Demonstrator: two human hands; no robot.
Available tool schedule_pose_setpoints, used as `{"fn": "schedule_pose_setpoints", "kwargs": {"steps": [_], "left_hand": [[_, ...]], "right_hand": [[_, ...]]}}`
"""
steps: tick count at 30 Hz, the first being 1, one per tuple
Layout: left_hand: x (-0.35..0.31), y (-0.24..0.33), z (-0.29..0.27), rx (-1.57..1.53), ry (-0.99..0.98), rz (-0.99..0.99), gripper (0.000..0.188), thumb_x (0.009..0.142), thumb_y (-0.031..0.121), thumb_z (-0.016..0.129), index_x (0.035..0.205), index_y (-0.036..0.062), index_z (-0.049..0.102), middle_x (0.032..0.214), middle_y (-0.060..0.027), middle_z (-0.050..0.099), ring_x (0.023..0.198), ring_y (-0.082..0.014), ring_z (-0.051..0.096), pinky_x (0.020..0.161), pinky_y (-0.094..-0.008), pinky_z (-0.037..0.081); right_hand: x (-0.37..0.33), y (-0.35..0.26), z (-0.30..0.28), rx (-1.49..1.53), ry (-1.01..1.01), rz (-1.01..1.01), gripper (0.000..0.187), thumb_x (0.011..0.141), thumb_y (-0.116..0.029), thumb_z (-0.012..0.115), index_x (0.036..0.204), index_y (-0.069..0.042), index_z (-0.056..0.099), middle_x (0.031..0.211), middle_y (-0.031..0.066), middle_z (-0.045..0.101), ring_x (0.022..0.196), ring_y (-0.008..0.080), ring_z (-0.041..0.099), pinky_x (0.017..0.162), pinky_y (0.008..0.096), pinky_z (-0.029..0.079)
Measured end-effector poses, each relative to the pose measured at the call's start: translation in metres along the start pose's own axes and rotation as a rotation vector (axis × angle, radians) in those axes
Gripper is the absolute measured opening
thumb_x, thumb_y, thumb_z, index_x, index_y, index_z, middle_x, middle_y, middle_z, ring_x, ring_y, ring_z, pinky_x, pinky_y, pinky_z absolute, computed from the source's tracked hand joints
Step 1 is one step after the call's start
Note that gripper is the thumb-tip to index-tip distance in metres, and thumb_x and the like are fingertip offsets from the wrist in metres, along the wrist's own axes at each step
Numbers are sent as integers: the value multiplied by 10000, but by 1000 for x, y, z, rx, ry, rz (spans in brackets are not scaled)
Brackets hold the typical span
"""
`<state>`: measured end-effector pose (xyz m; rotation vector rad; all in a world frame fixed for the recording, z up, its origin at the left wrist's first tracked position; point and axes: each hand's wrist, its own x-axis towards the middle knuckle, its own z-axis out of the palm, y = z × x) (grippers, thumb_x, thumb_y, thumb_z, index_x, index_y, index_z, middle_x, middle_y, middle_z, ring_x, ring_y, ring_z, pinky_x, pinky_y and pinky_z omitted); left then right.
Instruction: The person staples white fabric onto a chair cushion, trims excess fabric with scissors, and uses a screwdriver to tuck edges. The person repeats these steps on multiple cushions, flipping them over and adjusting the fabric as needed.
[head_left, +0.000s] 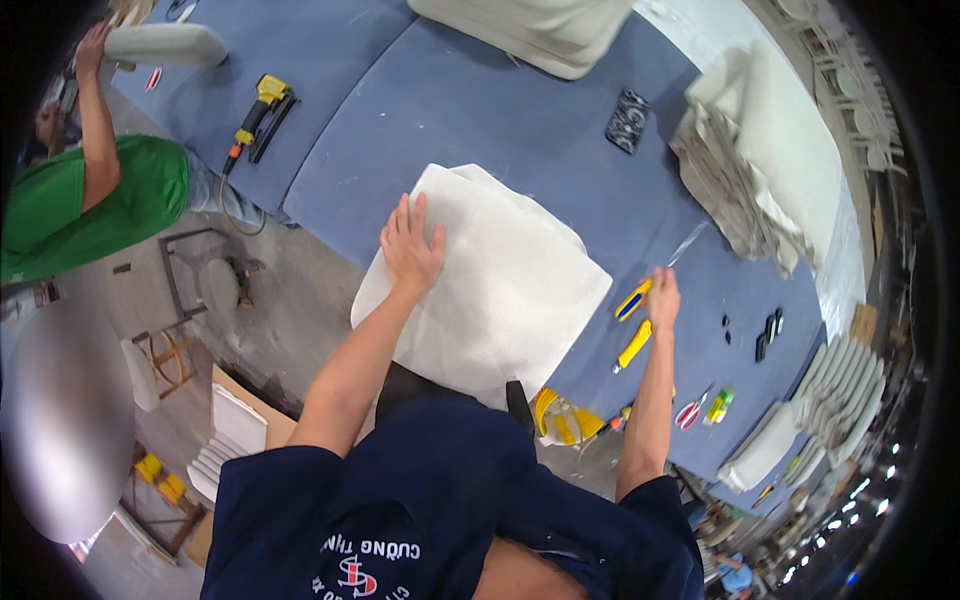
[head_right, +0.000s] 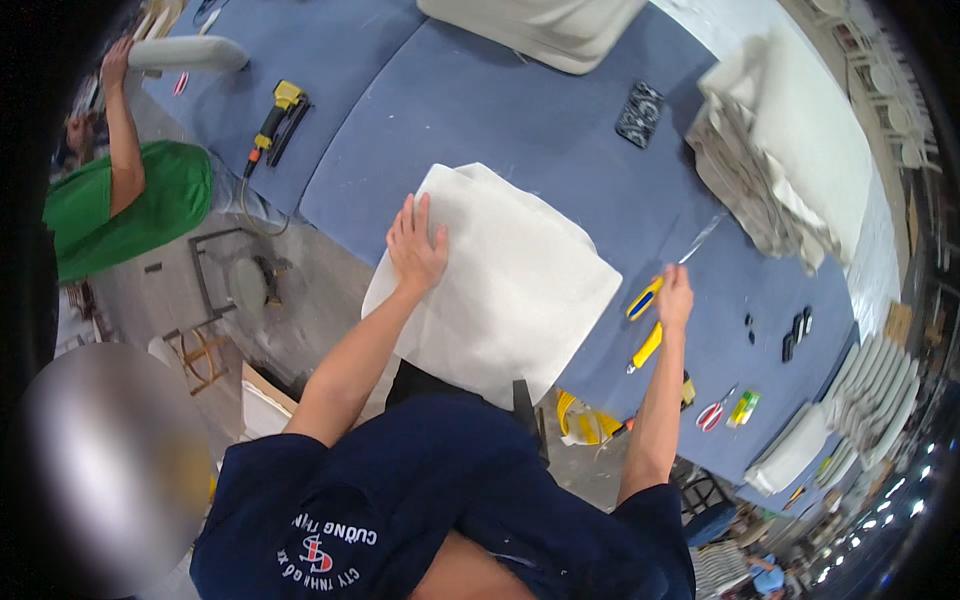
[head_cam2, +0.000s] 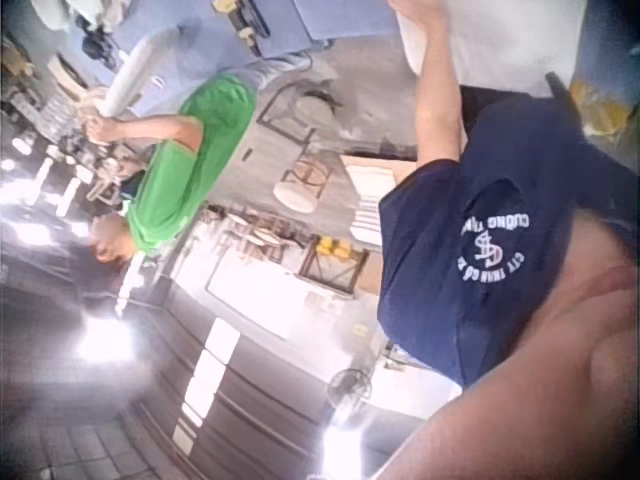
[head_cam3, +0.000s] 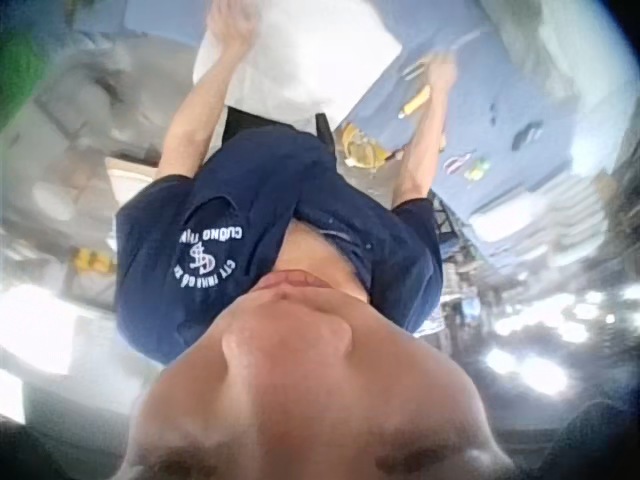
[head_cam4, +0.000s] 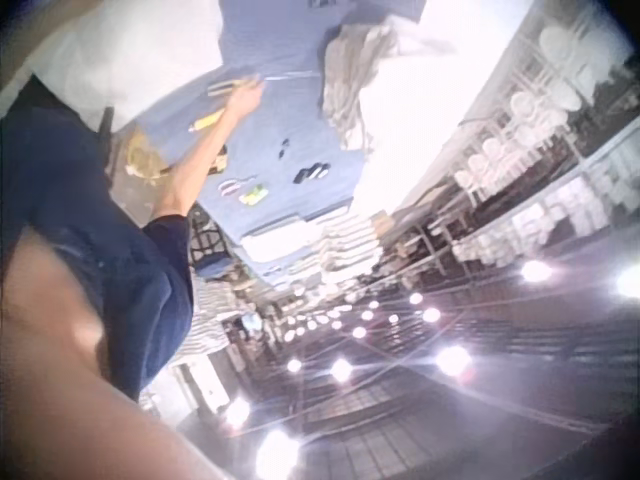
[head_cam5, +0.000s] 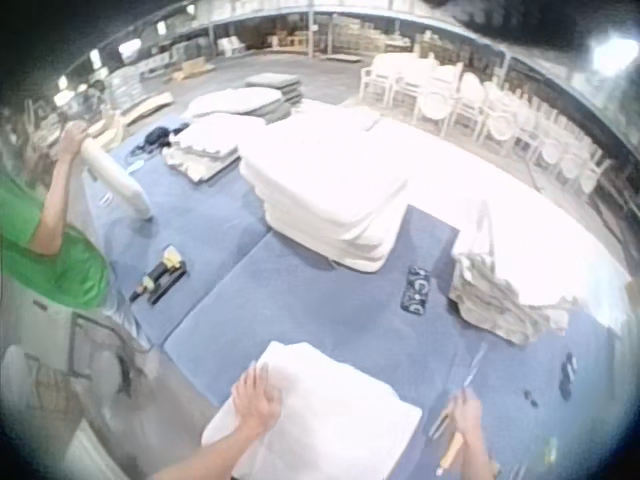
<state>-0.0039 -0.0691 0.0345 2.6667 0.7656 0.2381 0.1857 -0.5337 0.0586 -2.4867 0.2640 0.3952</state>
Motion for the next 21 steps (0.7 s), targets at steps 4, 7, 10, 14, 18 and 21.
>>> {"fn": "schedule_pose_setpoints", "kwargs": {"steps": [4,7,10,14,18,21], "left_hand": [[1,0,-4,21,-39,-50,696,990,420,555,1623,191,377,1631,-165,393,1446,-358,402,1192,-521,289],[8,-1,-6,12,-52,-69,693,982,404,562,1618,193,385,1633,-160,388,1442,-366,399,1186,-523,292],[14,-3,-6,-17,-68,-46,700,961,373,586,1608,182,397,1631,-168,386,1421,-389,412,1175,-531,299],[15,-10,-5,-22,-122,-47,734,938,372,610,1612,187,388,1626,-174,376,1432,-374,394,1171,-533,298],[15,-13,-3,-66,-127,-57,762,913,371,629,1612,187,386,1626,-180,363,1432,-370,387,1162,-544,302],[16,-14,-3,-70,-140,-49,771,902,372,638,1607,174,394,1634,-172,351,1432,-369,386,1159,-551,303]], "right_hand": [[53,-124,23,900,-85,-117,252,1105,-328,560,1145,-79,539,979,143,762,571,86,513,575,237,436],[89,-229,88,1027,-301,-133,245,1062,-220,652,1198,-37,562,1091,124,734,662,76,501,576,242,417],[105,-302,166,1154,-403,-175,321,1048,-221,676,1270,-7,584,1079,117,742,672,74,491,584,251,421],[46,-350,263,620,-774,-311,288,1078,-270,616,1207,-15,579,1011,143,764,636,89,609,579,254,494],[68,-358,258,764,-730,-151,258,1104,-300,561,1178,-54,540,1023,128,760,613,85,625,555,238,497],[32,-343,303,821,-692,-85,223,1099,-262,580,1187,-62,535,1025,118,761,619,84,609,561,226,484]]}}
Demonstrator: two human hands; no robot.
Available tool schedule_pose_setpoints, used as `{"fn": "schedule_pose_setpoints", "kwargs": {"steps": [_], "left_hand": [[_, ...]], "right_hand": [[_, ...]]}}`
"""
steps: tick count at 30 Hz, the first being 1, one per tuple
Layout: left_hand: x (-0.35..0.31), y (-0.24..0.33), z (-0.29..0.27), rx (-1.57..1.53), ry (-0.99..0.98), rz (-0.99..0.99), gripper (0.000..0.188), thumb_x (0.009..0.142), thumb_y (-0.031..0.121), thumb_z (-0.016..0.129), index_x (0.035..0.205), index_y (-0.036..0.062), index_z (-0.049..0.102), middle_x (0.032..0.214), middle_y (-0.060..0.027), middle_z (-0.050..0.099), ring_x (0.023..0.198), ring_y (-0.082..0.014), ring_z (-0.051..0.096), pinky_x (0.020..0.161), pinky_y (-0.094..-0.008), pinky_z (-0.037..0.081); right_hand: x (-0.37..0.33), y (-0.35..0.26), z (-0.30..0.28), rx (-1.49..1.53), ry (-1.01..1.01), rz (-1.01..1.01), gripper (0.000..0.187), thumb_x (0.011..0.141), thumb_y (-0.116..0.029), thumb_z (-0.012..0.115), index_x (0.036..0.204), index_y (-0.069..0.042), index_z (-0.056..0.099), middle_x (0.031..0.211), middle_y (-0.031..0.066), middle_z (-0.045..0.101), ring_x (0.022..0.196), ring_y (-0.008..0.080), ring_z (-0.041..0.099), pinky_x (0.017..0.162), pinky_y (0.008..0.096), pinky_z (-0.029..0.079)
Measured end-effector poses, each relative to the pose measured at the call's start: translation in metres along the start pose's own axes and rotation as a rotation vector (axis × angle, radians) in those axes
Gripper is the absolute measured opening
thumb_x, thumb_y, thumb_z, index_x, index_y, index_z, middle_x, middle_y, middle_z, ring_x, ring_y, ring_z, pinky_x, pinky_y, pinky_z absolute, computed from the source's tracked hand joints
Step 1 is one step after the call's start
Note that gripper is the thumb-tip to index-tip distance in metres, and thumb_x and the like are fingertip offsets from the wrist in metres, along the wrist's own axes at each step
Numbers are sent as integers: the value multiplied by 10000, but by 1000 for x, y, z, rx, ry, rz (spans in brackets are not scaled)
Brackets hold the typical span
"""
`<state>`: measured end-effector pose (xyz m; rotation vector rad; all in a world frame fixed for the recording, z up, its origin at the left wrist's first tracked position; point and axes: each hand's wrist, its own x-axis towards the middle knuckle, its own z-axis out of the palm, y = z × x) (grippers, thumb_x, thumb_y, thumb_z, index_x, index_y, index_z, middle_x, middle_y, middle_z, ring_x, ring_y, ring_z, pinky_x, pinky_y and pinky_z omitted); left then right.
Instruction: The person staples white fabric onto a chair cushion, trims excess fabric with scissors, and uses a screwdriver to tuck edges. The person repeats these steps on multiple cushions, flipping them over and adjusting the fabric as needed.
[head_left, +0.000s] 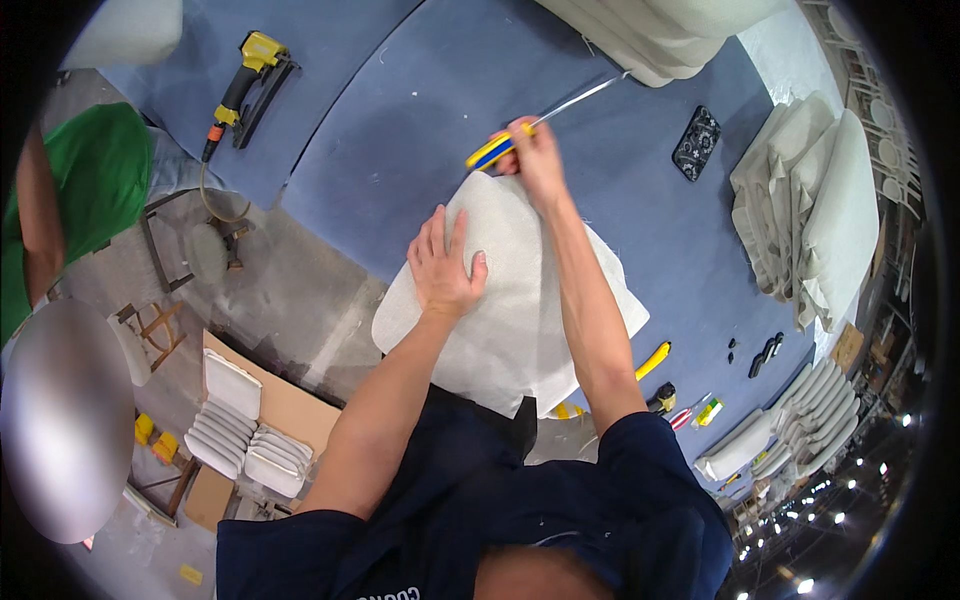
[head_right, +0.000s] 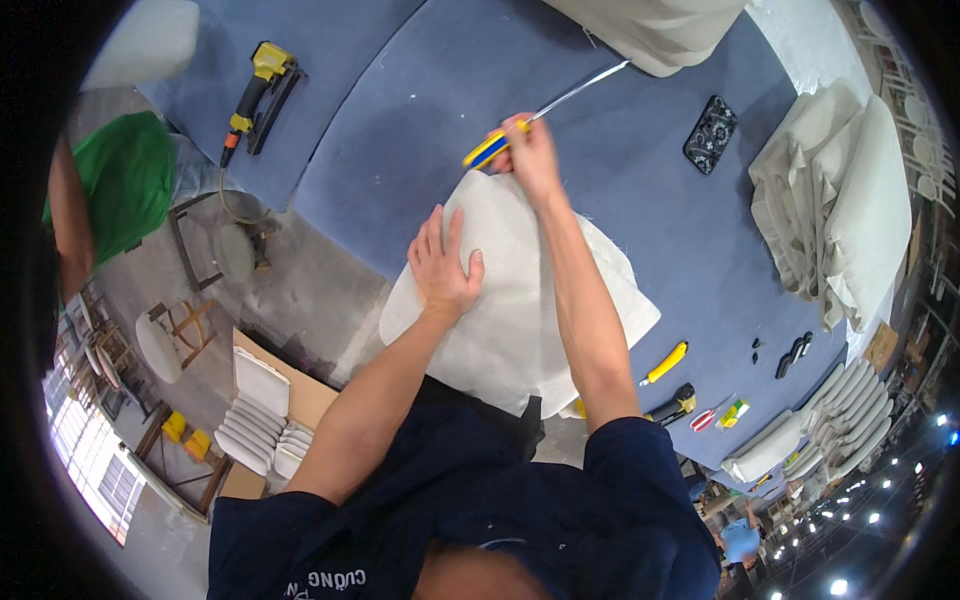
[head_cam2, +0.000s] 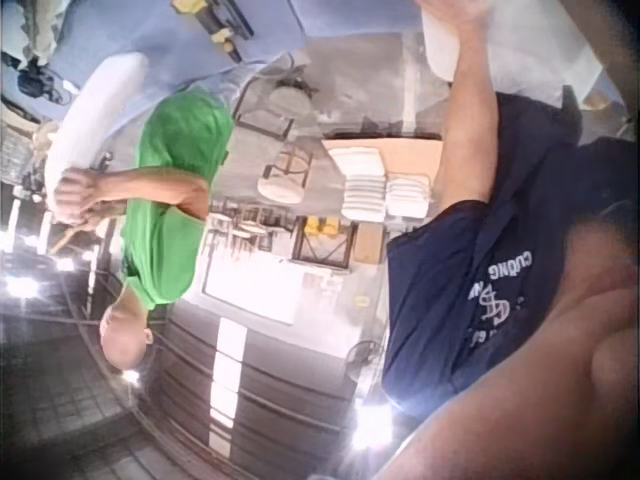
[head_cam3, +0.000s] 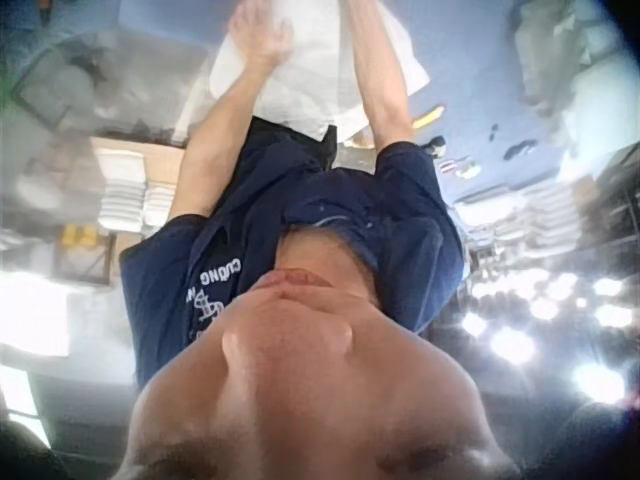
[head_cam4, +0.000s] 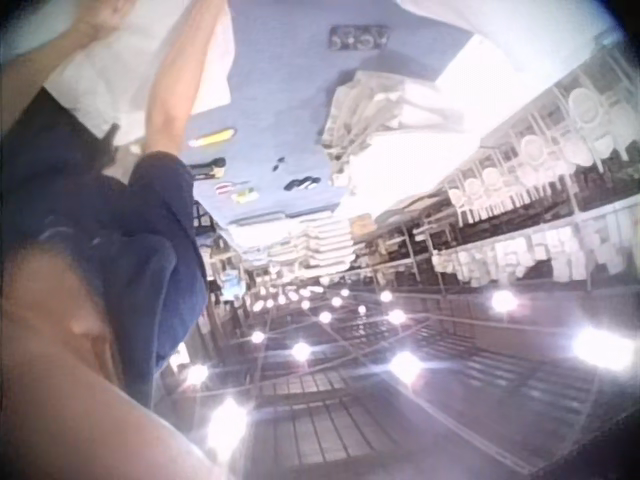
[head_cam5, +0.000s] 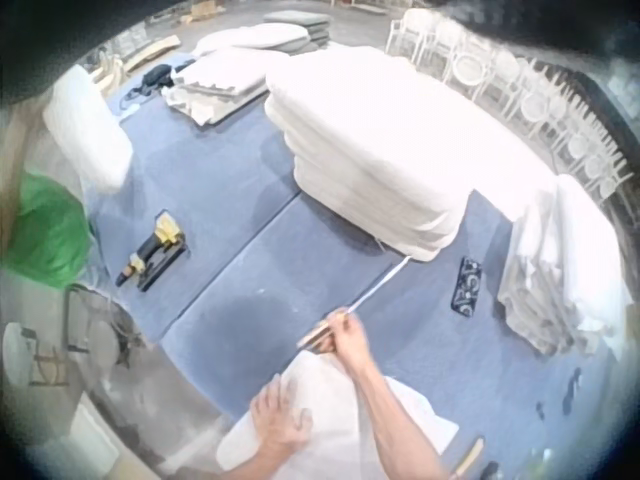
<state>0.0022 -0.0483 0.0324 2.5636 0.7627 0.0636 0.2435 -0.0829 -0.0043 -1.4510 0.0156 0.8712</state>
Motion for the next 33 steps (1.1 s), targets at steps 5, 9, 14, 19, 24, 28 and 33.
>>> {"fn": "schedule_pose_setpoints", "kwargs": {"steps": [5,9,14,19,24,28,33], "left_hand": [[1,-3,-2,8,-22,5,765,906,374,635,1603,162,401,1634,-179,342,1435,-373,379,1164,-550,302],[1,1,-7,-26,-18,4,750,917,352,620,1600,137,397,1635,-195,343,1428,-395,382,1162,-567,292],[0,1,-6,2,-44,-10,753,926,391,606,1611,165,391,1638,-183,338,1440,-367,371,1178,-549,282],[0,0,-7,-16,-28,-9,726,933,364,598,1601,150,410,1630,-195,355,1440,-378,371,1176,-555,278],[1,-1,-2,47,-19,-11,739,929,408,596,1607,181,409,1624,-174,360,1434,-346,379,1180,-533,285],[1,-4,-3,42,-23,-4,739,927,406,598,1605,180,413,1617,-179,368,1432,-351,382,1179,-534,286],[0,-2,-2,26,-27,-20,749,922,408,605,1609,183,408,1624,-179,358,1436,-353,377,1180,-535,282]], "right_hand": [[7,-19,18,-119,40,-77,228,1073,-248,624,1162,-46,569,964,100,765,624,67,593,560,229,478],[4,-36,-15,98,419,-246,218,1096,-229,573,1204,-47,518,933,123,752,612,74,558,542,235,461],[-7,-46,-22,-39,160,-97,225,1123,-256,504,1211,-50,494,954,119,736,581,132,608,511,264,471],[-22,-20,-1,-44,19,-12,254,1123,-327,519,1189,-84,489,1035,123,734,587,148,623,519,269,478],[-13,-18,-4,-70,166,-116,228,1114,-283,549,1206,-79,507,992,96,754,585,96,611,505,225,460],[-12,2,16,-69,1,-20,181,1096,-228,579,1184,-78,526,999,104,764,614,81,604,552,232,487],[-6,-20,-1,201,490,-308,194,1108,-231,551,1191,-60,517,994,119,759,608,90,567,535,243,470]]}}
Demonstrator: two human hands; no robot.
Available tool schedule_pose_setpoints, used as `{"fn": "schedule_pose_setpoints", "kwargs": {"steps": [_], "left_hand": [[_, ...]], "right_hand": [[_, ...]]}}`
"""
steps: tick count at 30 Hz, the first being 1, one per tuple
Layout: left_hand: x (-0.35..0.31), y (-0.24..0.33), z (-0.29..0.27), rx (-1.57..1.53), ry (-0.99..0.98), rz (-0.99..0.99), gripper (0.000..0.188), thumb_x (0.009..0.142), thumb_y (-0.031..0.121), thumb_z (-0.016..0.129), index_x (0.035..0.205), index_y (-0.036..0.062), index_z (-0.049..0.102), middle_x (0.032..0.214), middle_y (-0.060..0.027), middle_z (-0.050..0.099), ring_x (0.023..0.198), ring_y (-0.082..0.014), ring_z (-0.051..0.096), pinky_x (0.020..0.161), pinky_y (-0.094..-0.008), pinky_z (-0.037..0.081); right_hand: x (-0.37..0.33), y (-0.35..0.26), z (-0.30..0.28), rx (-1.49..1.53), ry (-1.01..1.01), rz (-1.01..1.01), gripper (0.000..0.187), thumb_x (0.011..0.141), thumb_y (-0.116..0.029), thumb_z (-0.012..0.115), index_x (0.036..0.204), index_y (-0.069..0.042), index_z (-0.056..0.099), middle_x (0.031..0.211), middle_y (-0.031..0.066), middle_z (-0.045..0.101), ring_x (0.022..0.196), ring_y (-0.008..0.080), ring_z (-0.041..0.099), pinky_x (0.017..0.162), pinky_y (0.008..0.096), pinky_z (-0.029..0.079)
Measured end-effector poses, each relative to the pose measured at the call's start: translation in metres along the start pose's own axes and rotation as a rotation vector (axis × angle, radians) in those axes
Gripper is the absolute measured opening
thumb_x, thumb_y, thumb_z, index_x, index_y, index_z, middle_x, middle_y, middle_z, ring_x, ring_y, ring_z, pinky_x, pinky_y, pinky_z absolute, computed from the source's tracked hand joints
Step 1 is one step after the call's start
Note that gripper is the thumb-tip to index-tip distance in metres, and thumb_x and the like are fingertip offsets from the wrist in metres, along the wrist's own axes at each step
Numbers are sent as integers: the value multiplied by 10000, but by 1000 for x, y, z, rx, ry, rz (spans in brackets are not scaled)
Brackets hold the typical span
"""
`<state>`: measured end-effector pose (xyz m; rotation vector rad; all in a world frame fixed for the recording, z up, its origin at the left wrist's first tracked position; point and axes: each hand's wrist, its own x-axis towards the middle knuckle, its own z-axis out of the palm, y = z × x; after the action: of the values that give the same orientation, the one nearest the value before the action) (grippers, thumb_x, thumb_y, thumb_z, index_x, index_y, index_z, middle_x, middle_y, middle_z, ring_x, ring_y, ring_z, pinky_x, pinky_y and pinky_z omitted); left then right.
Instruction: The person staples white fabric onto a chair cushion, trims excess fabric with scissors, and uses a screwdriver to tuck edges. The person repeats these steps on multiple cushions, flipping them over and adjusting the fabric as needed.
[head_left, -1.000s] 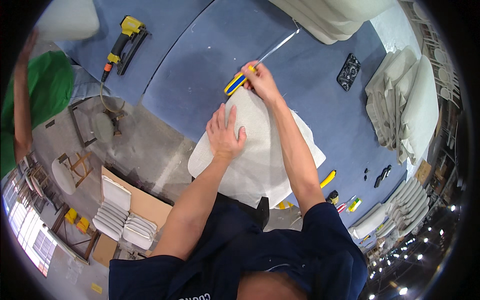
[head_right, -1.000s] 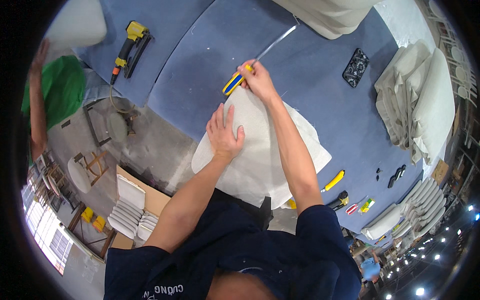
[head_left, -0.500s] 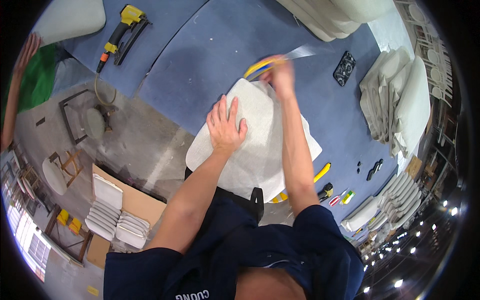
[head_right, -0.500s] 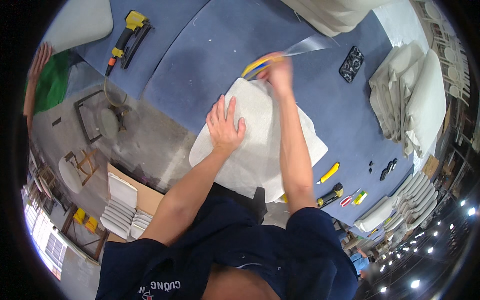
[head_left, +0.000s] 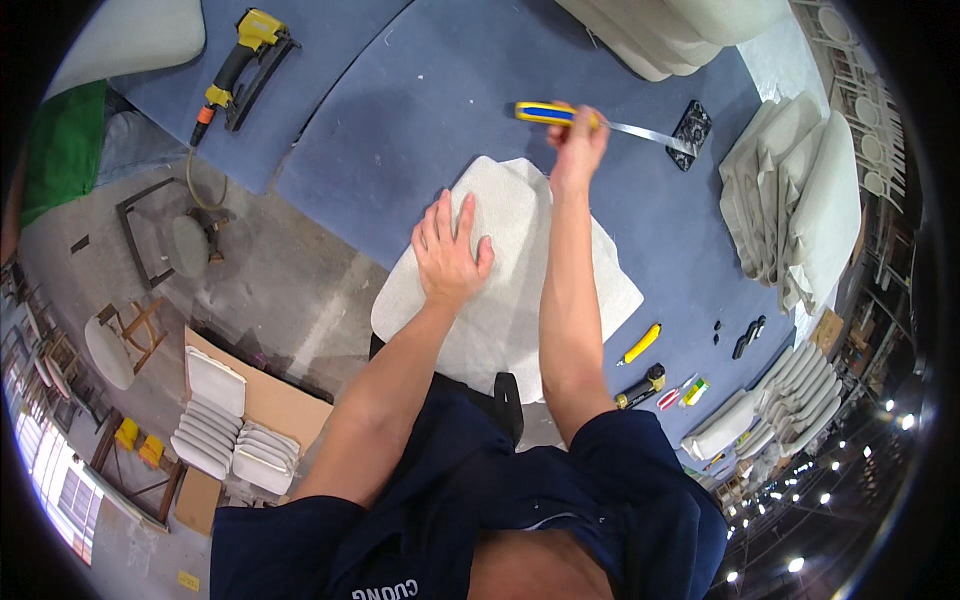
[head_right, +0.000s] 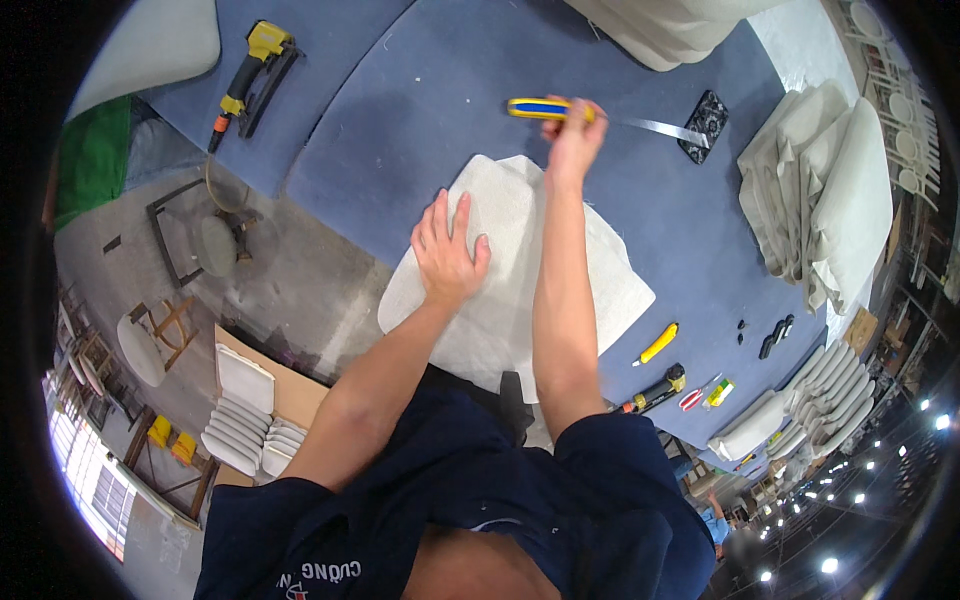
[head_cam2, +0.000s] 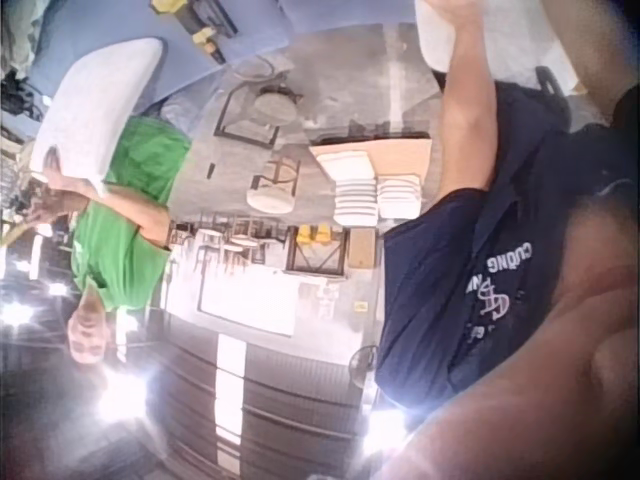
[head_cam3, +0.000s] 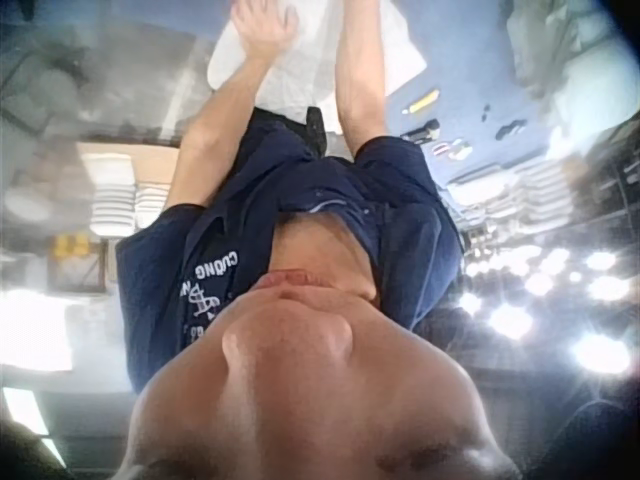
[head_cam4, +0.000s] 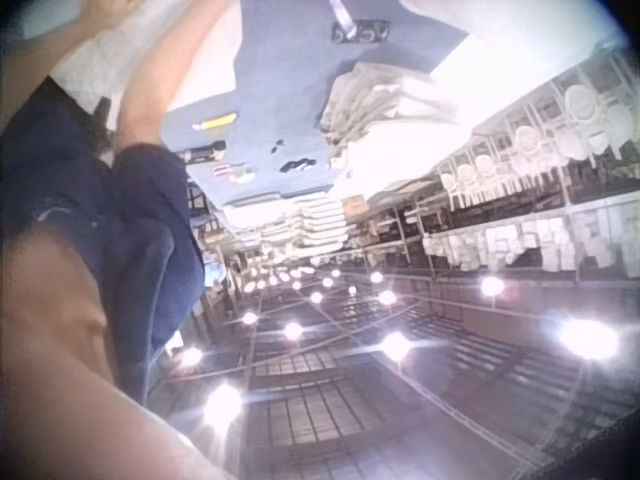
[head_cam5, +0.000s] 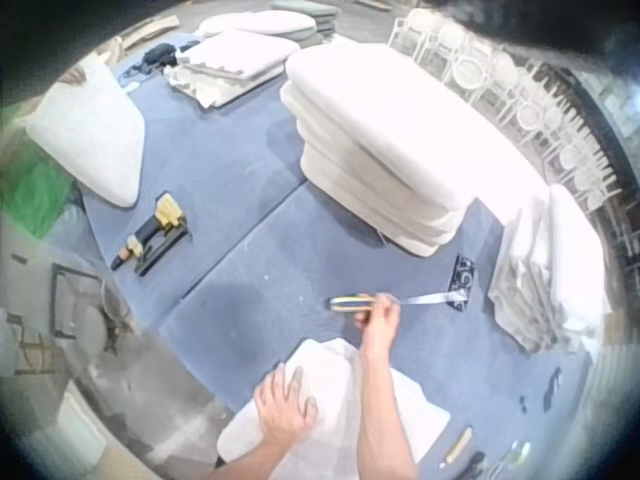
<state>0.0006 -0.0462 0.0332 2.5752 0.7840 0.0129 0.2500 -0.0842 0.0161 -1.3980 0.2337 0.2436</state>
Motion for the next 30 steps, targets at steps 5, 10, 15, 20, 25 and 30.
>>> {"fn": "schedule_pose_setpoints", "kwargs": {"steps": [5,10,15,20,25,30], "left_hand": [[-3,3,-5,-37,-19,10,771,912,369,624,1614,158,386,1638,-190,344,1441,-376,372,1172,-554,279],[3,3,-4,-5,-25,0,759,913,377,616,1609,167,398,1635,-183,347,1443,-362,369,1175,-547,276],[3,0,-2,-10,14,13,750,917,406,600,1605,180,405,1625,-177,358,1435,-348,377,1170,-532,284],[2,1,-3,18,-8,11,752,916,400,603,1607,179,402,1623,-179,359,1436,-353,374,1166,-534,291],[1,0,1,14,7,17,753,920,398,604,1612,184,396,1627,-178,351,1442,-355,367,1165,-543,294],[1,5,-1,18,1,12,740,929,396,601,1610,187,397,1632,-175,344,1448,-367,360,1170,-554,290]], "right_hand": [[0,-5,-30,-221,-415,202,215,1120,-244,524,1201,-47,492,1020,170,745,600,162,664,494,256,482],[-5,-5,-26,-229,-352,144,204,1138,-271,484,1165,-72,514,944,121,726,609,116,607,531,254,474],[15,-18,-35,-132,-139,-22,214,1131,-279,506,1213,-81,498,1000,114,742,593,110,587,530,255,470],[-14,-4,-31,-152,-354,224,217,1137,-291,485,1195,-82,482,994,101,728,570,113,586,509,270,466],[-12,-7,-30,-101,-344,273,231,1129,-326,504,1233,-120,489,1035,89,718,573,108,559,518,270,449],[3,-3,-25,-217,-422,190,222,1118,-333,530,1229,-144,499,979,77,717,515,93,508,463,256,406]]}}
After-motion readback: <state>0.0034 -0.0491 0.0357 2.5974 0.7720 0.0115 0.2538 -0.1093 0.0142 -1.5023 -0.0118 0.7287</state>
